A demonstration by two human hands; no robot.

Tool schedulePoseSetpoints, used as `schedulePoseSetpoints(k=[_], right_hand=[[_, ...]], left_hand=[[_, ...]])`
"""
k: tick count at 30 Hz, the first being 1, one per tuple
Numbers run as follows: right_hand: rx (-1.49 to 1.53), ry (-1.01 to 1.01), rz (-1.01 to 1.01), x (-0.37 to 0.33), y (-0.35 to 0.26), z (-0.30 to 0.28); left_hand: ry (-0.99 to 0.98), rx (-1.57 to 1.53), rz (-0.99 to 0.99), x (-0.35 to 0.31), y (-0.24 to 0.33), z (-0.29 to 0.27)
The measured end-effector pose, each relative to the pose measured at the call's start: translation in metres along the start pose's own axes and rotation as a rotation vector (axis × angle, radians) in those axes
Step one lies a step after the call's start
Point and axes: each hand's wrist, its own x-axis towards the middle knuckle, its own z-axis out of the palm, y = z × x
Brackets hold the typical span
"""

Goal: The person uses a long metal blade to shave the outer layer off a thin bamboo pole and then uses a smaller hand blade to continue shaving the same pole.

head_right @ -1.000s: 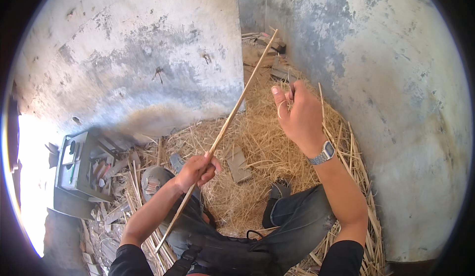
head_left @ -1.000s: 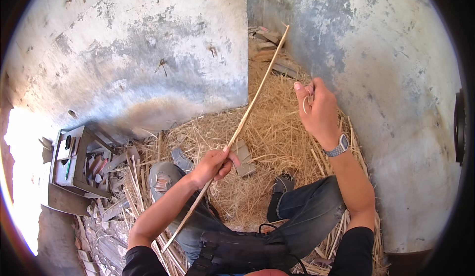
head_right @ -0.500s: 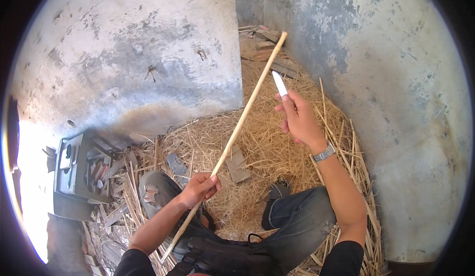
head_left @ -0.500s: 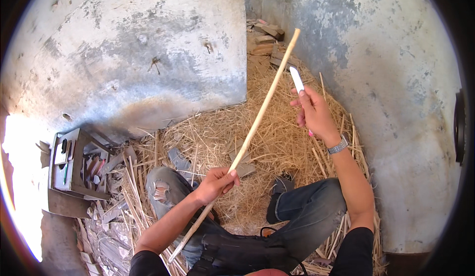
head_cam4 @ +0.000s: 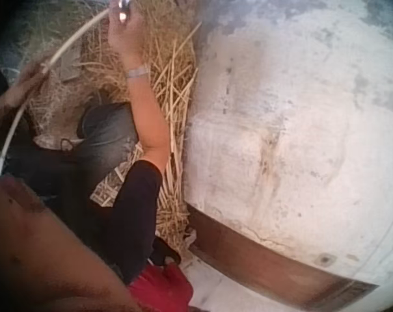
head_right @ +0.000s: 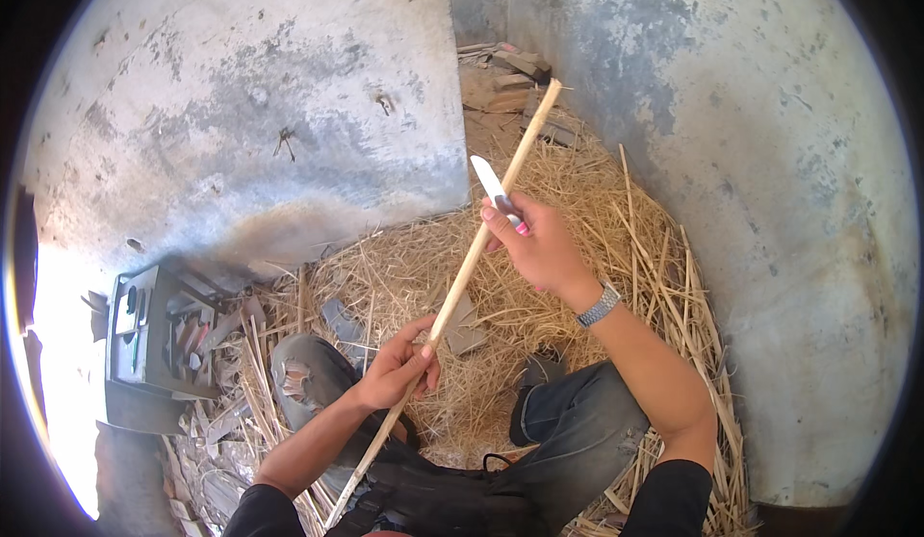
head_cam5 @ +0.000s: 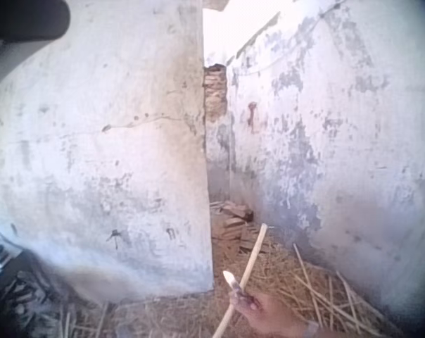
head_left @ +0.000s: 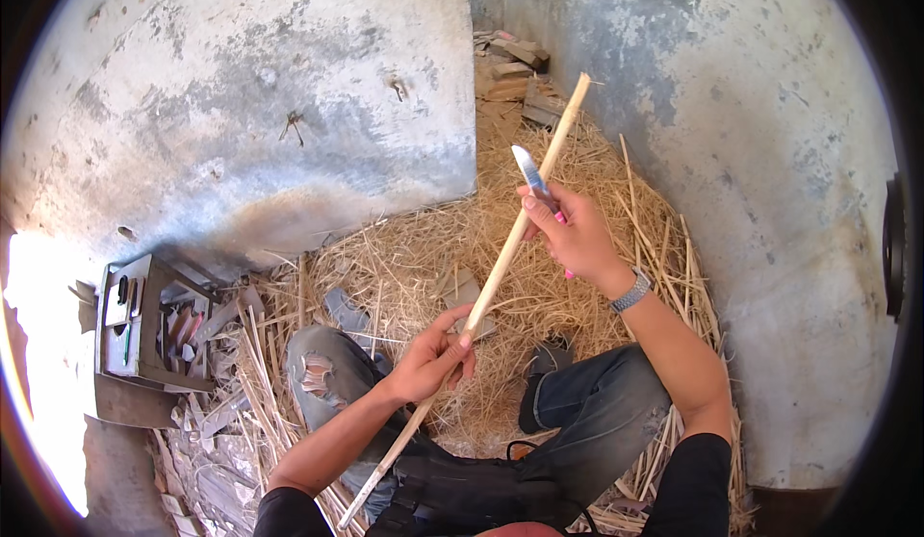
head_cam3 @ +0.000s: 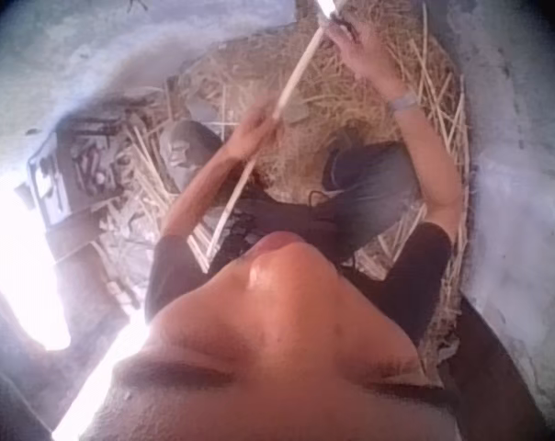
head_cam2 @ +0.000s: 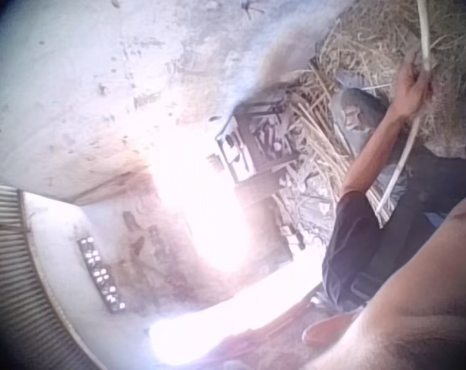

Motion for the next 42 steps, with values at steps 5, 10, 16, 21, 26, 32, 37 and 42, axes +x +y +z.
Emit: schedulePoseSetpoints(k=[5, 10, 16, 21, 26, 32, 37, 42], right_hand=[[-0.092, -0.107, -0.111, 0.0, 0.014, 0.009], [-0.264, -0.136, -0.057, -0.015, -0.012, 0.014], [-0.604, -0.322, -0.082, -0.035, -0.013, 0.044], [-0.745, -0.362, -0.161, -0.039, -0.006, 0.066], [-0.642, -0.234, -0.036, -0.015, -0.01, 0.038], [-0.593, -0.381, -0.073, -0.023, -0.008, 0.059], [-0.59, -0.301, -0.024, -0.024, 0.02, 0.036], [-0.704, -0.457, -0.232, -0.049, 0.015, 0.074]], left_hand=[[0.115, -0.032, 0.022, 0.002, -0.003, -0.007], [0.204, -0.096, 0.069, 0.008, 0.013, -0.011], [0.078, -0.293, 0.163, 0.015, 0.029, -0.011], [0.066, -0.404, 0.144, 0.009, 0.02, -0.015], [0.019, -0.385, 0.104, -0.012, 0.007, -0.018], [0.013, -0.479, 0.103, -0.012, 0.01, -0.03], [0.009, -0.514, -0.008, -0.023, 0.005, -0.017], [0.024, -0.438, 0.07, -0.019, 0.0, -0.027]])
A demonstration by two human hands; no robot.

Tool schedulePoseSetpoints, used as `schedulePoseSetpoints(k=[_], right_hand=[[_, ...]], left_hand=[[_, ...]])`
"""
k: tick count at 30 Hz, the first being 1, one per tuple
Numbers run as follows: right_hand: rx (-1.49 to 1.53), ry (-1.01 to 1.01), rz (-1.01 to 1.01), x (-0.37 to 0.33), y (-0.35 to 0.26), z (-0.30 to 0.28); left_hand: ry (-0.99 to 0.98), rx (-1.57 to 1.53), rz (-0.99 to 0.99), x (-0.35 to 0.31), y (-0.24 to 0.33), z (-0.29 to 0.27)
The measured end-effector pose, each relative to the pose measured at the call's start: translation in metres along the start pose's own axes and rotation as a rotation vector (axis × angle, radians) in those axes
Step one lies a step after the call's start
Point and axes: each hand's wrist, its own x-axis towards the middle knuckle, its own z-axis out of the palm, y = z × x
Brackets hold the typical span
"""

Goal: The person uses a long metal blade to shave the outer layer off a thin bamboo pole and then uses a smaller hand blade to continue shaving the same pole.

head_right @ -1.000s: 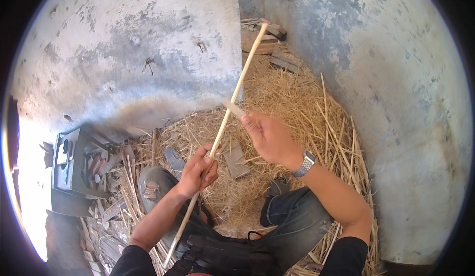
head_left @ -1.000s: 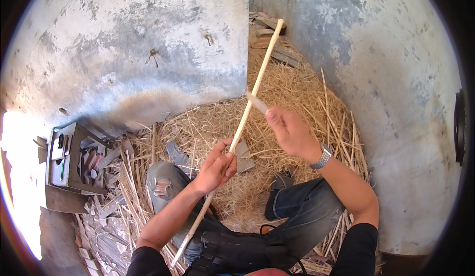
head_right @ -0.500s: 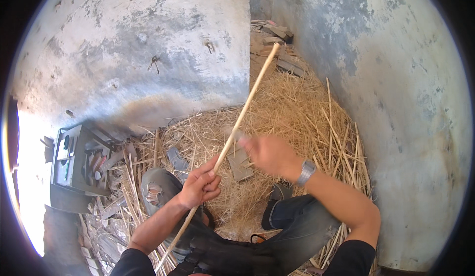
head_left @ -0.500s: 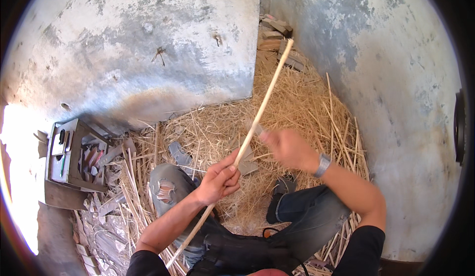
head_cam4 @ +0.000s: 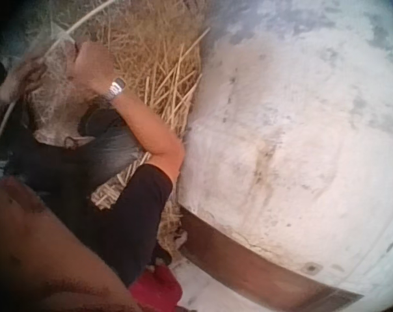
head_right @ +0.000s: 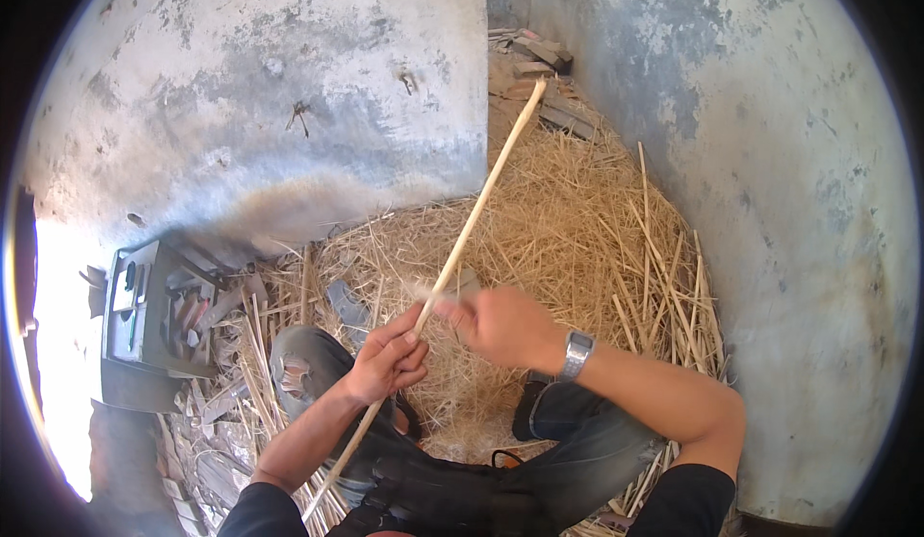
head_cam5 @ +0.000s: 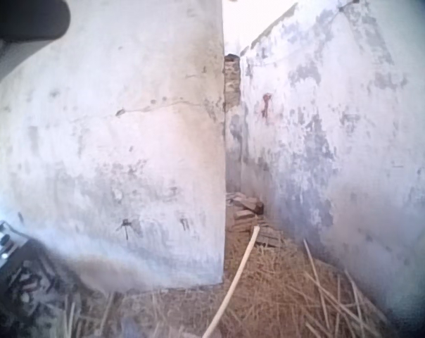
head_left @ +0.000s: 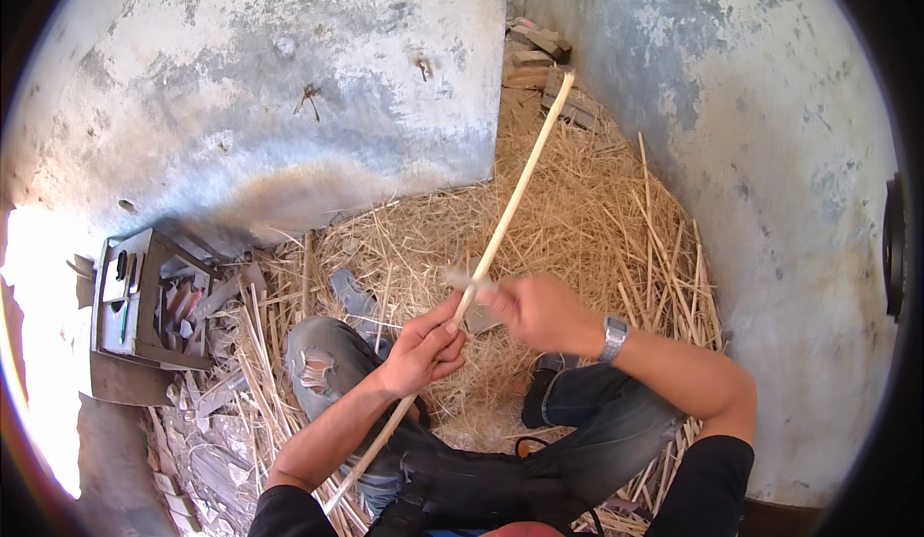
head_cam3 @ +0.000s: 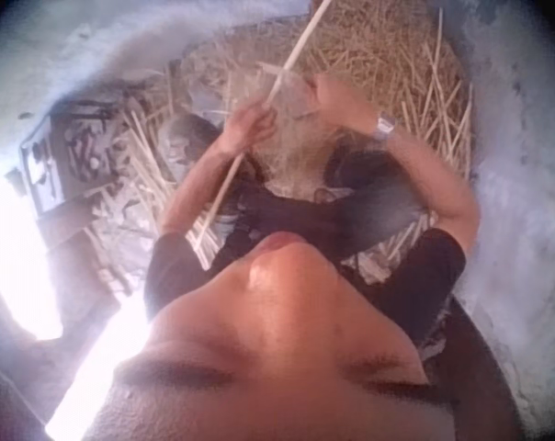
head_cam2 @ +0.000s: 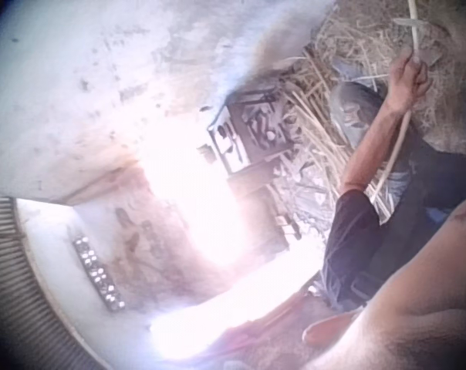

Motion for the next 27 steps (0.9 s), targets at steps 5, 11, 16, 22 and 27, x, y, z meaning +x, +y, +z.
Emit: schedulePoseSetpoints(k=[5, 11, 16, 22, 27], right_hand=[[0.093, 0.299, 0.436, 0.019, 0.102, -0.059], [0.172, 0.352, 0.476, 0.008, 0.105, -0.067], [0.272, 0.25, 0.278, 0.008, 0.092, -0.054], [0.328, 0.49, 0.143, 0.025, 0.066, -0.069], [0.544, 0.712, 0.02, 0.022, 0.013, -0.095]], left_hand=[[-0.006, -0.01, -0.086, -0.011, -0.008, 0.006], [-0.028, 0.071, -0.109, -0.008, -0.005, 0.006], [-0.024, 0.081, -0.054, -0.014, -0.002, 0.02], [0.035, 0.603, 0.072, -0.023, 0.0, 0.045], [0.116, 0.902, 0.261, -0.066, -0.01, 0.049]])
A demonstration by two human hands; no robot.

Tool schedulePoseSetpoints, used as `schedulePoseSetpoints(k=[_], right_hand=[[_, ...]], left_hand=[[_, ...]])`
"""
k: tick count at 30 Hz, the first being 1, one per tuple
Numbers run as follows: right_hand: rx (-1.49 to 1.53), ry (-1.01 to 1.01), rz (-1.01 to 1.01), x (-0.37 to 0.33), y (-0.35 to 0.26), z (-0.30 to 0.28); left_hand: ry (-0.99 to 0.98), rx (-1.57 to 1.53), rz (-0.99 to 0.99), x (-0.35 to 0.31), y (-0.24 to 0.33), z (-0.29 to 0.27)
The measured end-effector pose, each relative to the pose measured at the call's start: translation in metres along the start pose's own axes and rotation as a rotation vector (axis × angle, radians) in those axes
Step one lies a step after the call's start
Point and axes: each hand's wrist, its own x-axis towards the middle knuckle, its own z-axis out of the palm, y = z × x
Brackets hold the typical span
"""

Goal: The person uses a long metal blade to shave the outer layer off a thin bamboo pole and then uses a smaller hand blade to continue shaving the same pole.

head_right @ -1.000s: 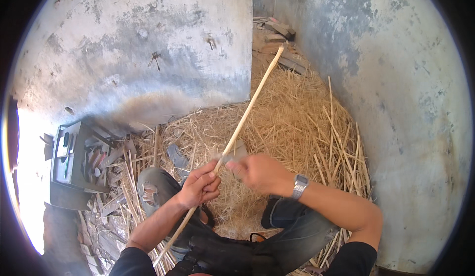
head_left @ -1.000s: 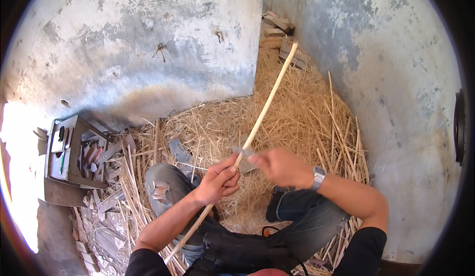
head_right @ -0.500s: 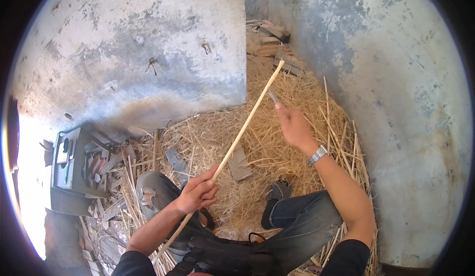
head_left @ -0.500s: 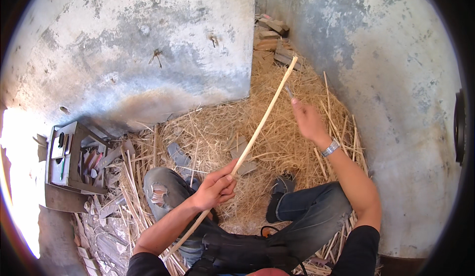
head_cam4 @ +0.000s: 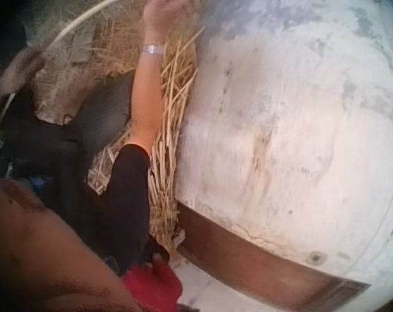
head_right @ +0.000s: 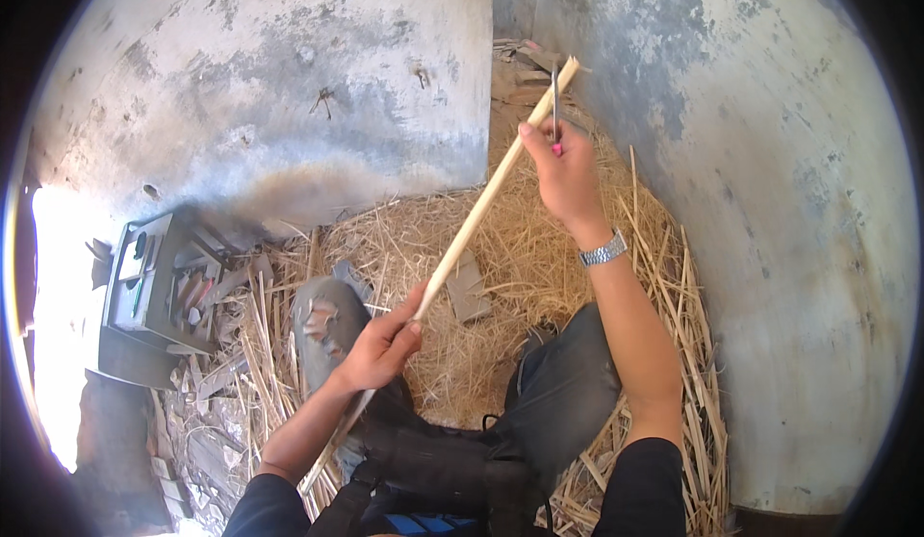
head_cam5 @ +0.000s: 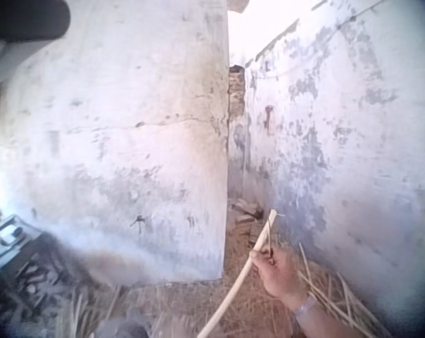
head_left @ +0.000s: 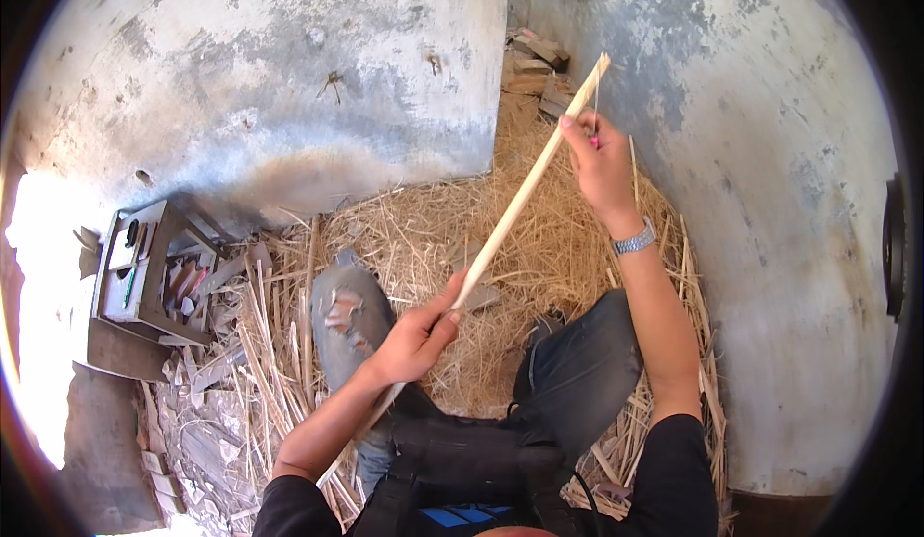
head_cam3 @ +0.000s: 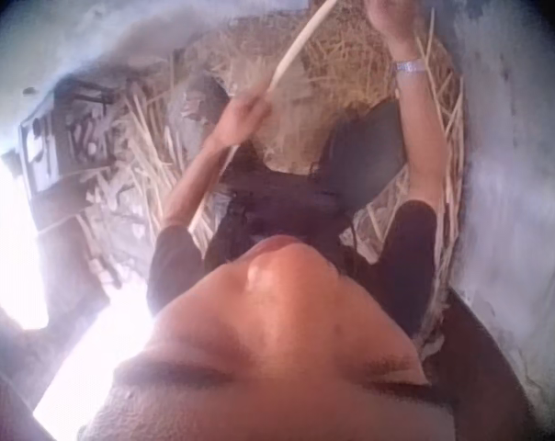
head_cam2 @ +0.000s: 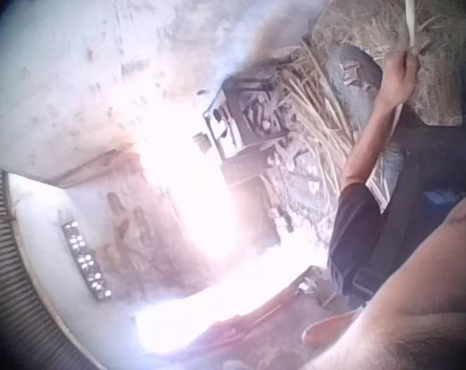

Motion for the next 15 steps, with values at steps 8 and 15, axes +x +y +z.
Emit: schedulePoseSetpoints(k=[8, 15], right_hand=[[0.238, -0.112, 0.249, -0.127, -0.104, 0.025], [0.035, -0.165, 0.264, -0.192, -0.133, 0.017]], left_hand=[[-0.015, 0.044, 0.006, -0.107, 0.021, -0.005], [-0.13, -0.059, 0.023, -0.139, 0.011, 0.006]])
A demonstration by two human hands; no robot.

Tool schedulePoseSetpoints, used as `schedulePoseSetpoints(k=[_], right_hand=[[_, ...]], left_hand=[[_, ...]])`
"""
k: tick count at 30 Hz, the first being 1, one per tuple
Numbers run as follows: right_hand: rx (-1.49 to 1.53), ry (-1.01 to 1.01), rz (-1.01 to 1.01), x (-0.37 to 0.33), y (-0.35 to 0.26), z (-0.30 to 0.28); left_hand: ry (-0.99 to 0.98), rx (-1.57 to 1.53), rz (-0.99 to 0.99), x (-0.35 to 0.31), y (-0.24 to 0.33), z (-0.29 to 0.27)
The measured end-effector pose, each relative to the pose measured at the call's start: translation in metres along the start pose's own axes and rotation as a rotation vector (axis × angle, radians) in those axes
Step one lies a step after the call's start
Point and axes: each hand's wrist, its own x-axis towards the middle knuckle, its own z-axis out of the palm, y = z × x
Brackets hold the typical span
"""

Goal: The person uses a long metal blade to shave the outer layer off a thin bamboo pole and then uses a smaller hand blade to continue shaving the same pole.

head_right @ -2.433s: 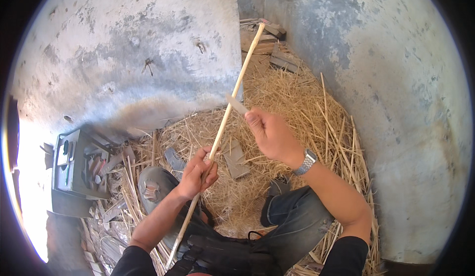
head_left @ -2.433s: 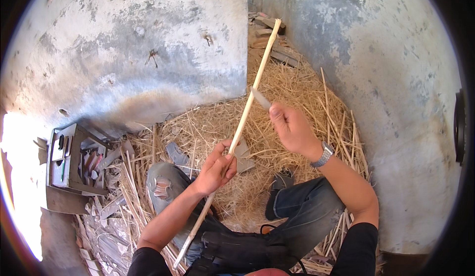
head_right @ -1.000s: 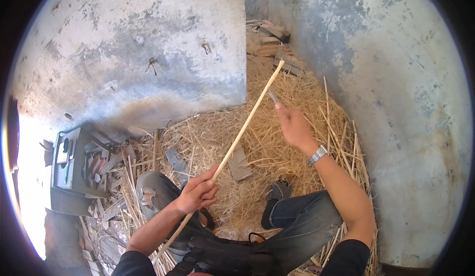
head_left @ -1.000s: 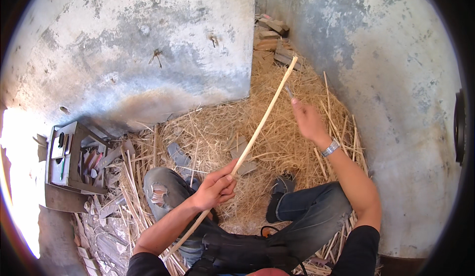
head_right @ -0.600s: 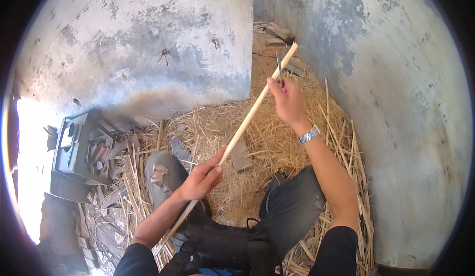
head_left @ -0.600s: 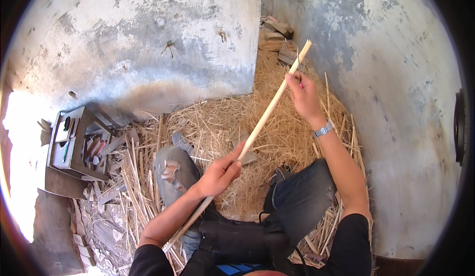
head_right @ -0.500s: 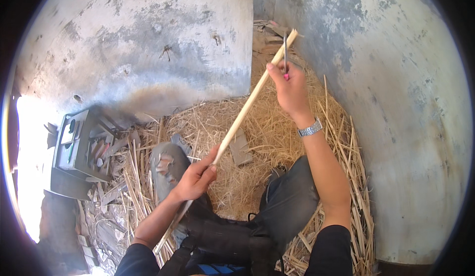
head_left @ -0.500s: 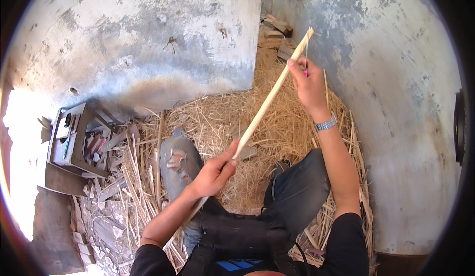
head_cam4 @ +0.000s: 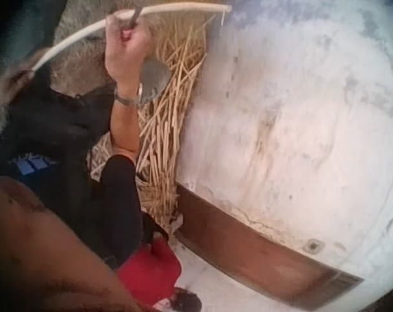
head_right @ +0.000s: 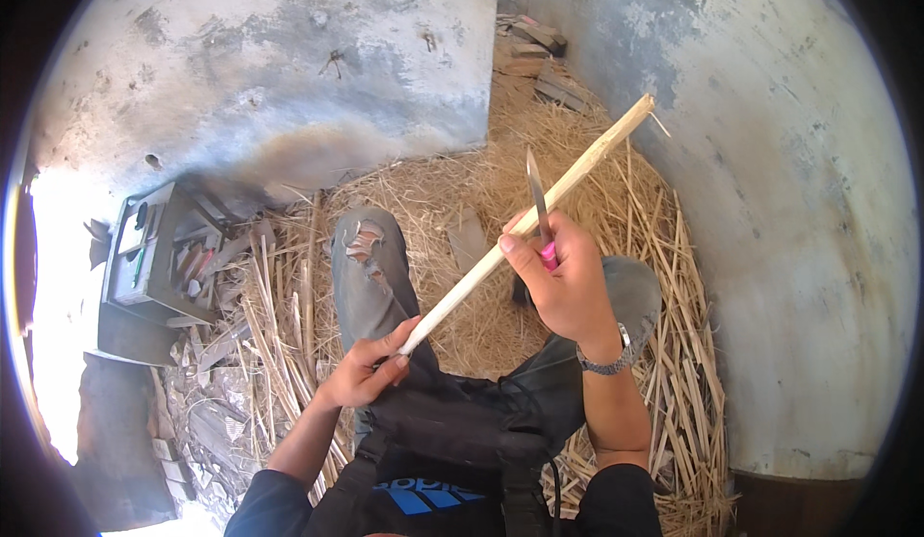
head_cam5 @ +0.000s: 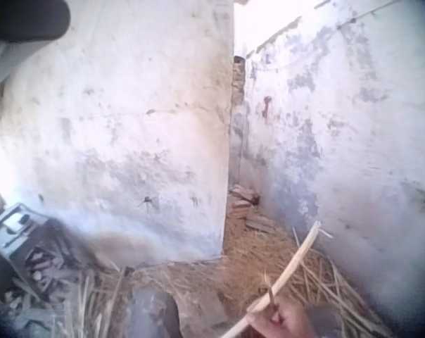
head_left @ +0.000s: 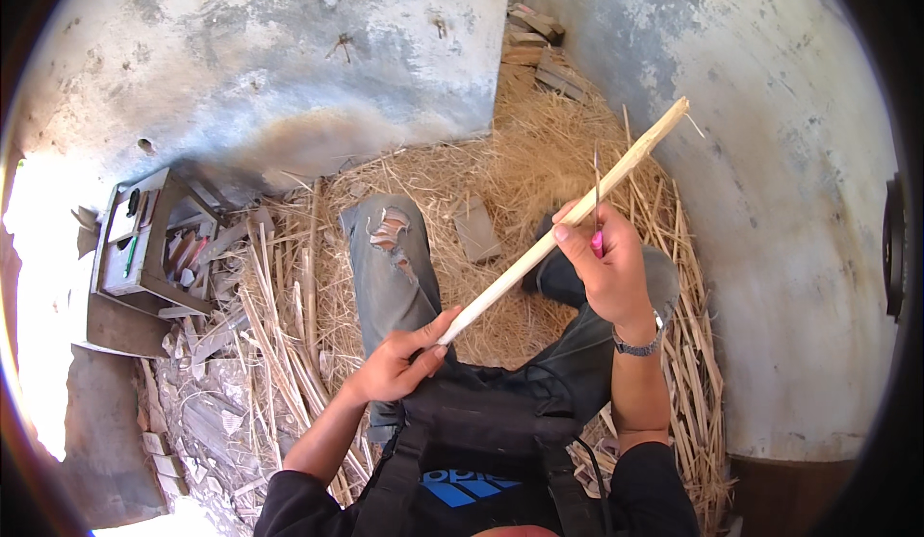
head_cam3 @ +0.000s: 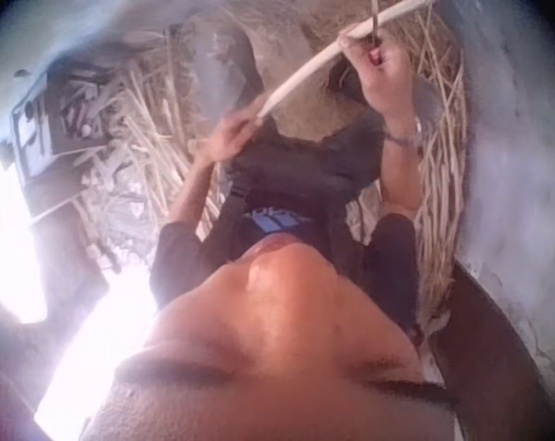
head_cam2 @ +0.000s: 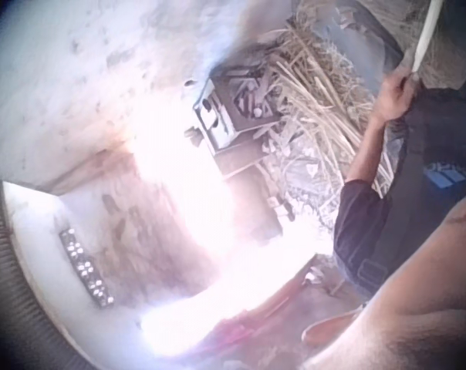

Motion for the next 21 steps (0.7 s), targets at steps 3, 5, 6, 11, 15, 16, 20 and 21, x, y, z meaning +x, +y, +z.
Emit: schedulePoseSetpoints(k=[3, 5, 6, 11, 15, 16, 20, 21], right_hand=[[0.112, 0.057, 0.06, -0.016, 0.012, -0.002], [0.134, 0.067, 0.115, -0.027, 0.033, -0.002], [0.159, 0.074, 0.159, -0.033, 0.042, -0.001], [0.282, 0.175, 0.172, -0.051, 0.078, 0.007], [0.365, 0.175, 0.275, -0.046, 0.092, 0.001], [0.376, 0.179, 0.263, -0.039, 0.096, -0.002], [0.267, 0.045, 0.19, -0.016, 0.105, -0.003], [0.249, 0.024, 0.196, -0.015, 0.105, -0.001]], left_hand=[[0.032, -0.023, -0.011, 0.014, -0.003, 0.012], [0.007, 0.028, -0.041, 0.027, 0.003, 0.018], [-0.013, 0.088, -0.065, 0.032, 0.006, 0.019], [-0.065, 0.196, -0.123, 0.049, 0.017, 0.015], [-0.012, 0.251, -0.107, 0.06, 0.011, 0.019], [-0.014, 0.267, -0.103, 0.063, 0.012, 0.02], [0.126, 0.207, -0.079, 0.06, 0.0, 0.032], [0.145, 0.127, -0.167, 0.057, -0.002, 0.035]])
